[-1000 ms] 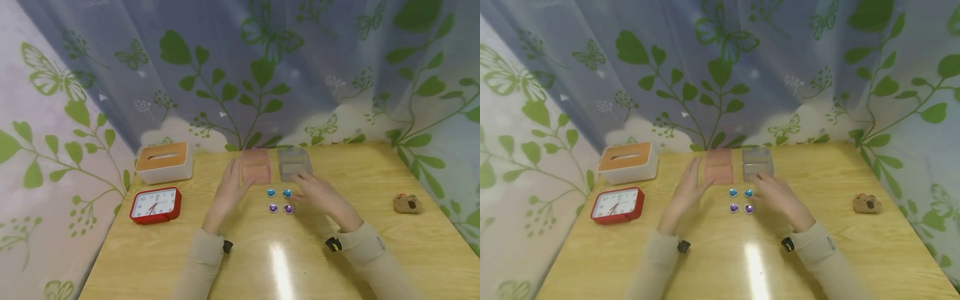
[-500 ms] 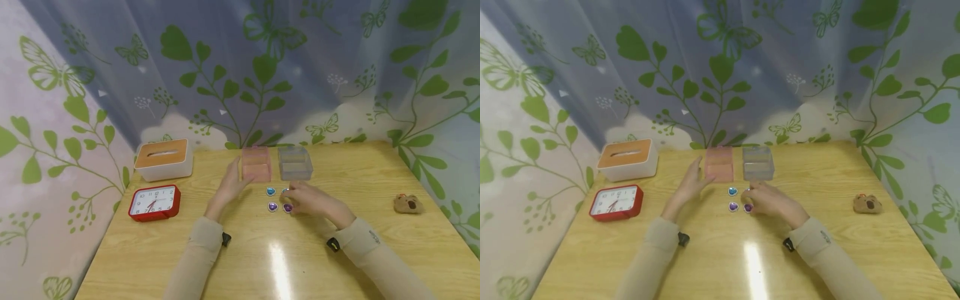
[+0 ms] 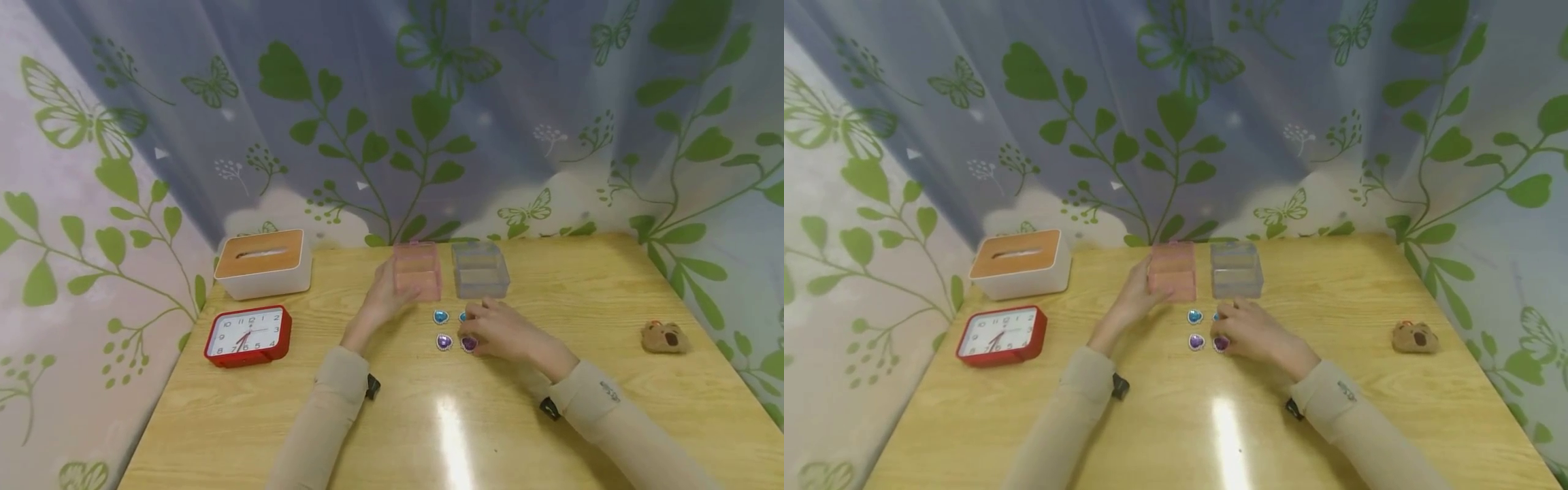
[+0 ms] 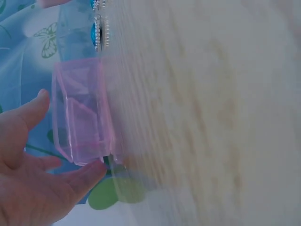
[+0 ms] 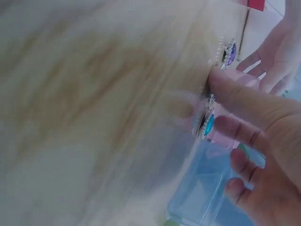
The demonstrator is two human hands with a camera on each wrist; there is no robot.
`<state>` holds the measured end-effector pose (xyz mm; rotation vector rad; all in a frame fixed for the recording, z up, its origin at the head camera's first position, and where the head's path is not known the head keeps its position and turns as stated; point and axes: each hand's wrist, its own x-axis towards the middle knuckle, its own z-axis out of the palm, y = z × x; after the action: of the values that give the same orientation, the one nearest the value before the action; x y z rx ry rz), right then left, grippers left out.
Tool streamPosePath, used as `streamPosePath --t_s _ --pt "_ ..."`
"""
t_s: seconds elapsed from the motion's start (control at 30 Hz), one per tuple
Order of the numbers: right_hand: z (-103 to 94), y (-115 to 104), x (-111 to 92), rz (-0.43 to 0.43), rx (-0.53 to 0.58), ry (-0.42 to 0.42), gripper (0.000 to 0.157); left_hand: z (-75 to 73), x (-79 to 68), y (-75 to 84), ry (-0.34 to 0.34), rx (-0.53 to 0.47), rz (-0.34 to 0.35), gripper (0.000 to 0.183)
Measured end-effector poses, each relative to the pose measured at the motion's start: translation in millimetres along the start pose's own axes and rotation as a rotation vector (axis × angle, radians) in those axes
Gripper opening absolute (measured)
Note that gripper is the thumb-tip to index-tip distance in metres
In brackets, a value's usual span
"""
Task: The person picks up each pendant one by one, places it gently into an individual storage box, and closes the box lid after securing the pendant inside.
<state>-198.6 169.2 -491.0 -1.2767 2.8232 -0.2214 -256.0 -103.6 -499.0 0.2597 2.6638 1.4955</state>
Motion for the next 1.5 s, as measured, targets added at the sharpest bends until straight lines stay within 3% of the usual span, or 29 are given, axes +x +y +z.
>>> streamPosePath --t_s 0.1,0.23,0.37,0.6,0.73,0.83,0.93,1.2,1.5 --pt "1.2 1.1 -0.1 -0.021 -0.029 0.014 0.027 0.0 3.0 -1.7 -0.002 -0.009 0.035 0.088" --pt "4.1 3.9 0.5 -0.069 -0.076 0.036 0.026 2.3 9.8 -5.2 0.003 -0.085 0.159 0.084" --pt "7.9 7.0 0.8 -0.111 -0.109 0.071 0.023 3.8 12.8 -5.4 -0.007 -0.126 0.200 0.093" --pt "12.6 6.3 -0.3 -0.164 -0.134 0.121 0.019 4.0 15.7 -5.3 -0.027 -0.148 0.085 0.088" --pt "13.4 6.3 -1.3 -0.183 -0.129 0.140 0.022 2.7 16.3 -5.6 -0.022 -0.126 -0.041 0.088" --pt "10.2 5.9 -0.8 -0.188 -0.053 0.161 0.019 -0.9 15.4 -1.5 -0.002 -0.088 -0.135 0.092" --pt "2.6 4.9 0.4 -0.176 0.060 0.172 0.015 -6.2 13.9 3.6 0.008 -0.068 -0.183 0.092" --pt "-18.4 2.8 7.9 -0.154 0.261 0.201 0.031 -14.3 12.3 4.5 0.013 -0.059 -0.198 0.091" --pt "-25.5 3.0 21.4 -0.143 0.333 0.313 0.023 -12.2 11.5 1.3 -0.014 -0.016 -0.175 0.083"
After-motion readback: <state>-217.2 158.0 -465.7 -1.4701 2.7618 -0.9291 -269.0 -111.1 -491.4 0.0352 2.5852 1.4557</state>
